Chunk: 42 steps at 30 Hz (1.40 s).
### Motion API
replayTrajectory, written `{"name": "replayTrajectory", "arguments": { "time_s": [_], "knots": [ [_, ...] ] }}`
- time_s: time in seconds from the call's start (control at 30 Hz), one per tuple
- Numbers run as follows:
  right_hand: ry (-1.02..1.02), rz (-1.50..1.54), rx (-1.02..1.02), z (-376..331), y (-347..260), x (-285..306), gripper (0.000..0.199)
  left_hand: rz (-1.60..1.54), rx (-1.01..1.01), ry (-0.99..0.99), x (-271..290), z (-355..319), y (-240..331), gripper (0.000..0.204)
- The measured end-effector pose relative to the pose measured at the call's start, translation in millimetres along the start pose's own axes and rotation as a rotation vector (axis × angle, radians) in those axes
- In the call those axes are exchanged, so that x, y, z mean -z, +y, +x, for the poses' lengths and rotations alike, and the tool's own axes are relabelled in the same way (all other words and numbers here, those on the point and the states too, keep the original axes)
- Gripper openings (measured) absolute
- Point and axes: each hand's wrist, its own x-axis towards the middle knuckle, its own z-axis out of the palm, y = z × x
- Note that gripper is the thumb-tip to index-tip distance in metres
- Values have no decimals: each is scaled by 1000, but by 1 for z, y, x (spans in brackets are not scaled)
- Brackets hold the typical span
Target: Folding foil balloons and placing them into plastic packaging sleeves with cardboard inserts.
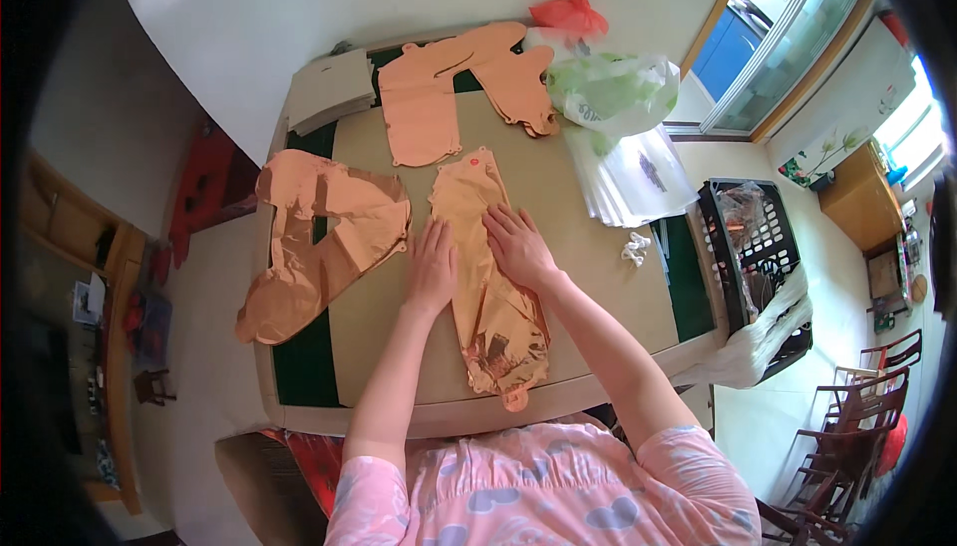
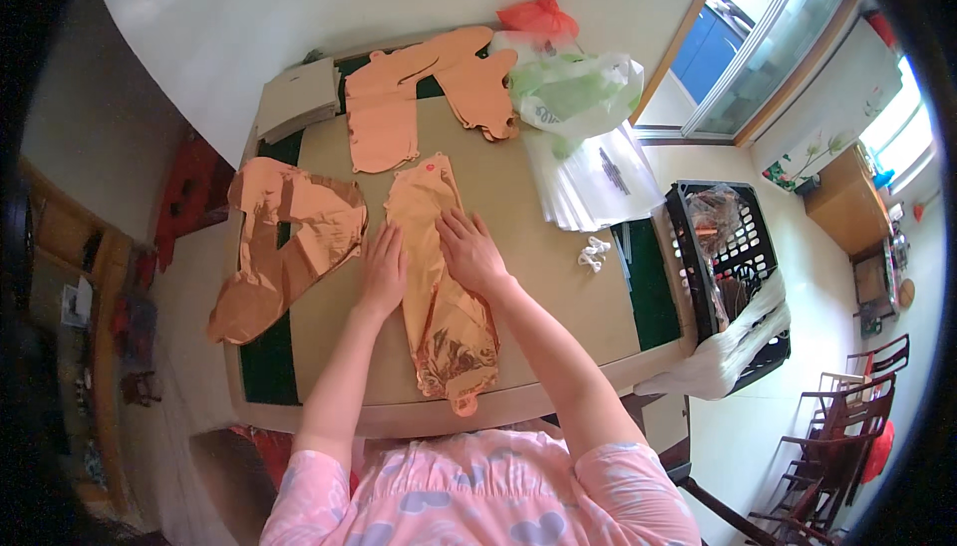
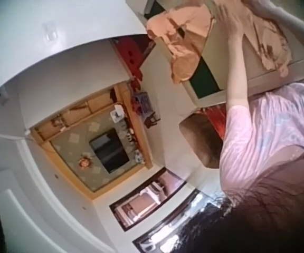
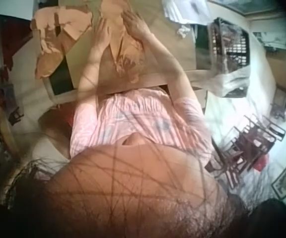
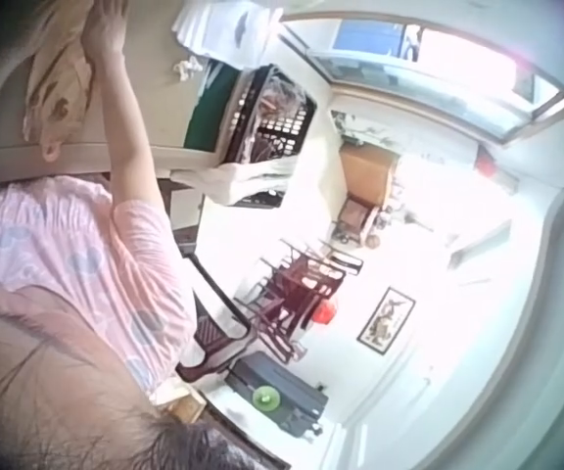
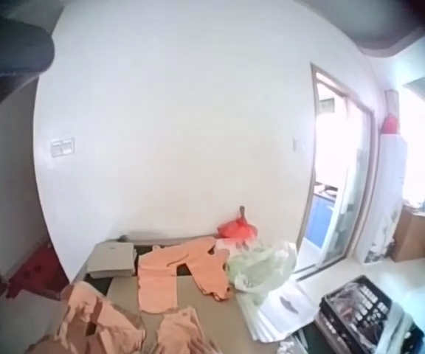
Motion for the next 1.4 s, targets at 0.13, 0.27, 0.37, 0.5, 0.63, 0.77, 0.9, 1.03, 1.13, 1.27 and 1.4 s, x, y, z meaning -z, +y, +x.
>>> {"name": "replayTrajectory", "arguments": {
  "time_s": [0.13,0.27,0.37,0.5,0.63,0.77,0.9,1.03,1.13,1.27,1.4],
  "knots": [
    [2,16,-7,-1,1,1,41,138,15,-116,-5,7,-5,46],
    [4,30,-12,-2,3,4,41,170,-49,-142,10,-19,14,51],
    [14,54,-12,-1,2,4,41,129,-73,-230,33,-56,28,59],
    [8,42,-18,1,2,4,41,54,-83,-289,58,-106,40,69],
    [29,15,-4,1,5,2,39,13,-72,-362,81,-128,46,82],
    [17,-9,0,0,6,5,40,-57,22,-365,91,-96,51,82],
    [25,-13,7,1,-2,6,41,-121,18,-186,43,-28,25,74],
    [-6,-11,18,1,0,0,42,36,-29,-208,3,1,24,62],
    [20,5,-8,-2,4,3,40,92,-34,-231,-6,3,27,59],
    [101,277,-31,-12,7,23,37,75,-39,-200,-5,2,30,56],
    [-145,461,-4,-72,7,46,45,85,-51,-198,-4,2,27,56]
  ]
}}
